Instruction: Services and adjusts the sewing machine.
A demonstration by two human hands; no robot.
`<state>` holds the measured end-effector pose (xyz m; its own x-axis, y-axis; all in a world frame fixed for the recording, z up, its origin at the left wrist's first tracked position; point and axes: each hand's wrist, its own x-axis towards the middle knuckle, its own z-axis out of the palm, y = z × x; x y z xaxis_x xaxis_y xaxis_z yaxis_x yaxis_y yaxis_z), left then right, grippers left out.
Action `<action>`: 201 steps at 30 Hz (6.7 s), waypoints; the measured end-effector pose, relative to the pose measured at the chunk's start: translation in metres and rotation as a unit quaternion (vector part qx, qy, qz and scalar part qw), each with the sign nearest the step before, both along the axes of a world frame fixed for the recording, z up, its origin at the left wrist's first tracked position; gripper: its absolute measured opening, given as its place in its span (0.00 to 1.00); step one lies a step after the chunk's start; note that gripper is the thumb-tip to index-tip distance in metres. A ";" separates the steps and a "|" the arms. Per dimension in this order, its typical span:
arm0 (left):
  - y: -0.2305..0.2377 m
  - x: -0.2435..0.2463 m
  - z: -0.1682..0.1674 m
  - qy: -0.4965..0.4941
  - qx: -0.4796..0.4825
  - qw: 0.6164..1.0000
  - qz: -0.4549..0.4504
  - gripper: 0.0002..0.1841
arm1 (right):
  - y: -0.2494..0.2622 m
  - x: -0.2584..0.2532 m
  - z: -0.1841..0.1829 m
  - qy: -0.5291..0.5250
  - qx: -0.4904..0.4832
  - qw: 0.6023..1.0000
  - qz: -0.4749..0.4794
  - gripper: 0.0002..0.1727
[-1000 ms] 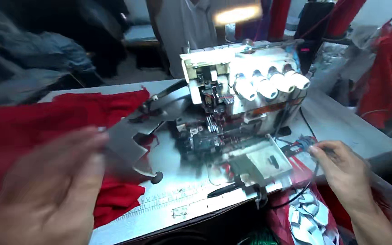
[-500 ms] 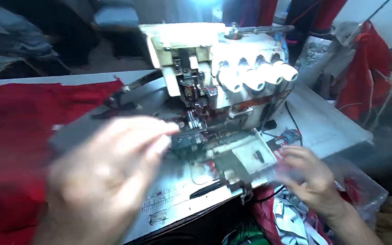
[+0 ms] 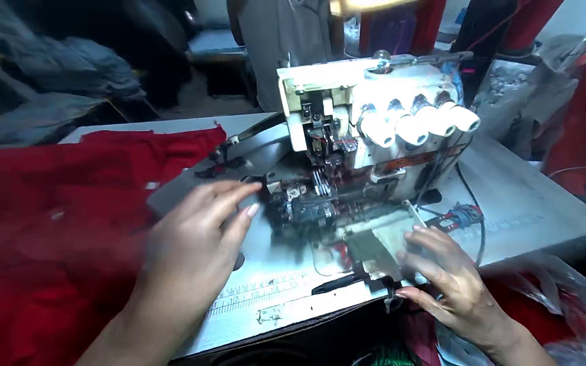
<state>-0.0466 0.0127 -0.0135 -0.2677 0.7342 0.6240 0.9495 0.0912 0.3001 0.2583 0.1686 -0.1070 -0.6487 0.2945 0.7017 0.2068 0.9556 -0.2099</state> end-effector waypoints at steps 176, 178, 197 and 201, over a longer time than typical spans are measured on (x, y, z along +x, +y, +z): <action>0.151 -0.039 0.082 -0.249 0.113 0.931 -0.244 0.13 | -0.026 -0.147 0.100 -0.131 -0.258 0.944 -0.160 0.24; 0.141 -0.043 0.075 -0.275 0.062 0.930 -0.235 0.18 | -0.023 -0.137 0.096 -0.091 -0.286 0.947 -0.118 0.28; 0.077 -0.029 0.010 0.298 -0.043 0.939 -0.167 0.12 | -0.016 -0.063 0.085 0.058 -0.049 0.996 -0.040 0.12; 0.077 -0.029 0.006 0.347 -0.006 0.921 -0.177 0.08 | -0.011 -0.054 0.082 0.039 -0.052 0.996 -0.067 0.12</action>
